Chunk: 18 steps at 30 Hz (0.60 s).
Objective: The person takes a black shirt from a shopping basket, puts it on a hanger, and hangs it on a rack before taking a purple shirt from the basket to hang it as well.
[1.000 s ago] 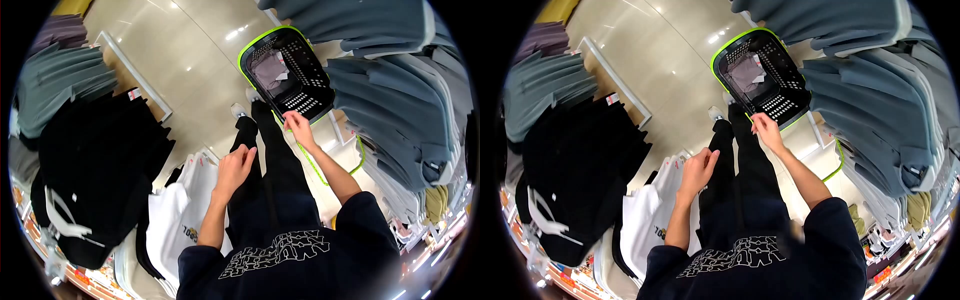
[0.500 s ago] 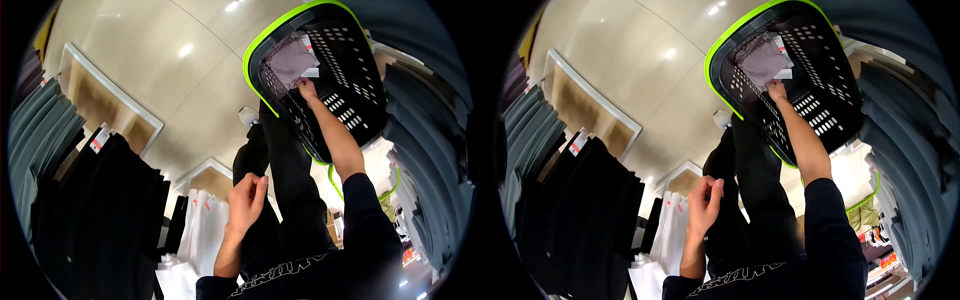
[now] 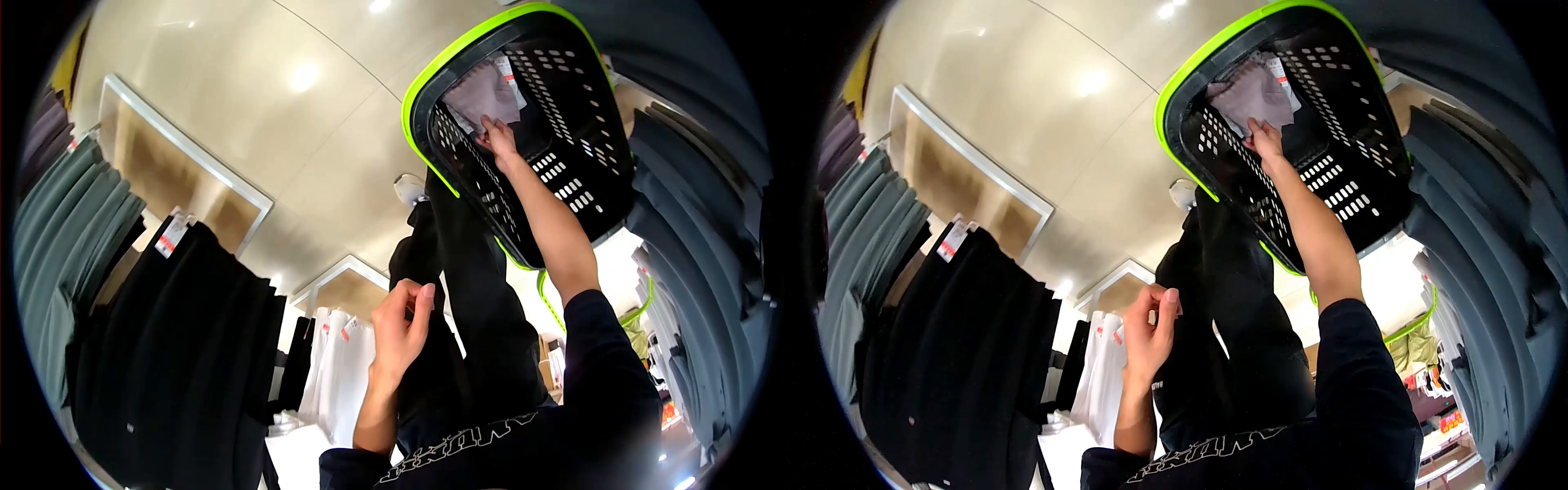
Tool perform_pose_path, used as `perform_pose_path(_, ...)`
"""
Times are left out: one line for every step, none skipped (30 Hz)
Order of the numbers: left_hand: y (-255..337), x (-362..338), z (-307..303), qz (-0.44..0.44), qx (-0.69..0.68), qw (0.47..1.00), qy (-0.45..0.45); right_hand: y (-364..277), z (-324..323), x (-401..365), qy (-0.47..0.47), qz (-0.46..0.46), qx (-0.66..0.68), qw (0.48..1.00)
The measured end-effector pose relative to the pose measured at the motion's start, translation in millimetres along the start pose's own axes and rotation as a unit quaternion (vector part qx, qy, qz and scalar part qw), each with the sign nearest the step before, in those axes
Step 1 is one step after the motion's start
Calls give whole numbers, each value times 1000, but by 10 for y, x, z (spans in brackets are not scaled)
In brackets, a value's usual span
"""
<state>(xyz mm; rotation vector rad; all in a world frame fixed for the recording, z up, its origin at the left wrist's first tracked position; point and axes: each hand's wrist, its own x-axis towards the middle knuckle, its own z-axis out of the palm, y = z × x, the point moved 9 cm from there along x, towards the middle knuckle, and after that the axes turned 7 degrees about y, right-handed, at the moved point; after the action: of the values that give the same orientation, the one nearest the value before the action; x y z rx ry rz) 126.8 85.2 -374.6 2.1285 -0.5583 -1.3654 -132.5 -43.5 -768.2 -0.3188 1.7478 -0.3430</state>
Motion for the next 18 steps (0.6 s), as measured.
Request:
perform_pose_path(113, -120, -67, 0, 12, 1000, 0, -69, -48, -184, 13, -24, 11, 1000)
perform_pose_path(199, -256, -135, -2, 16, 1000, 1, -176, -89, -395, 13, -53, -4, 999)
perform_pose_path(335, -388, -220, 12, 31, 999, 5, -302, -118, -636, 11, -81, -19, 996)
perform_pose_path(483, -532, -316, 14, 38, 999, 7, -448, -163, -892, 14, -108, -34, 993)
perform_pose_path(637, -689, -404, 17, 42, 999, 7, -630, -210, -1193, 20, -137, -50, 989)
perform_pose_path(774, -854, -494, 23, 47, 999, 7, -816, -255, -1513, 27, -164, -34, 986)
perform_pose_path(890, -1022, -593, 29, 51, 998, 6, -1001, -313, -1843, 34, -191, -17, 981)
perform_pose_path(998, -1182, -683, 36, 57, 998, 4, -1213, -378, -2158, 51, -240, -24, 969)
perform_pose_path(1092, -1342, -768, 46, 53, 998, 9, -1385, -450, -2448, 75, -267, -38, 960)
perform_pose_path(1161, -1495, -858, 54, 49, 997, 15, -1545, -490, -2759, 67, -295, -52, 952)
perform_pose_path(1247, -1615, -945, 66, 45, 997, 23, -1745, -508, -3074, 59, -325, -65, 942)
perform_pose_path(1330, -1737, -1023, 77, 73, 994, 17, -1921, -518, -3419, 50, -339, -56, 938)
perform_pose_path(1387, -1860, -1095, 78, 58, 995, 21, -2073, -509, -3759, 41, -351, -47, 934)
perform_pose_path(1448, -1952, -1158, 81, 43, 995, 26, -2215, -512, -4028, 29, -384, -26, 923)
perform_pose_path(1519, -2050, -1243, 83, 29, 996, 29, -2402, -510, -4381, 25, -418, -31, 908)
perform_pose_path(1598, -2132, -1320, 75, 59, 995, 20, -2629, -473, -4775, 26, -448, -25, 893)
perform_pose_path(1648, -2225, -1411, 85, 40, 995, 37, -2813, -457, -5178, 30, -474, -21, 880)
perform_pose_path(1655, -2281, -1461, 97, 22, 994, 54, -2931, -443, -5458, 20, -475, -47, 878)
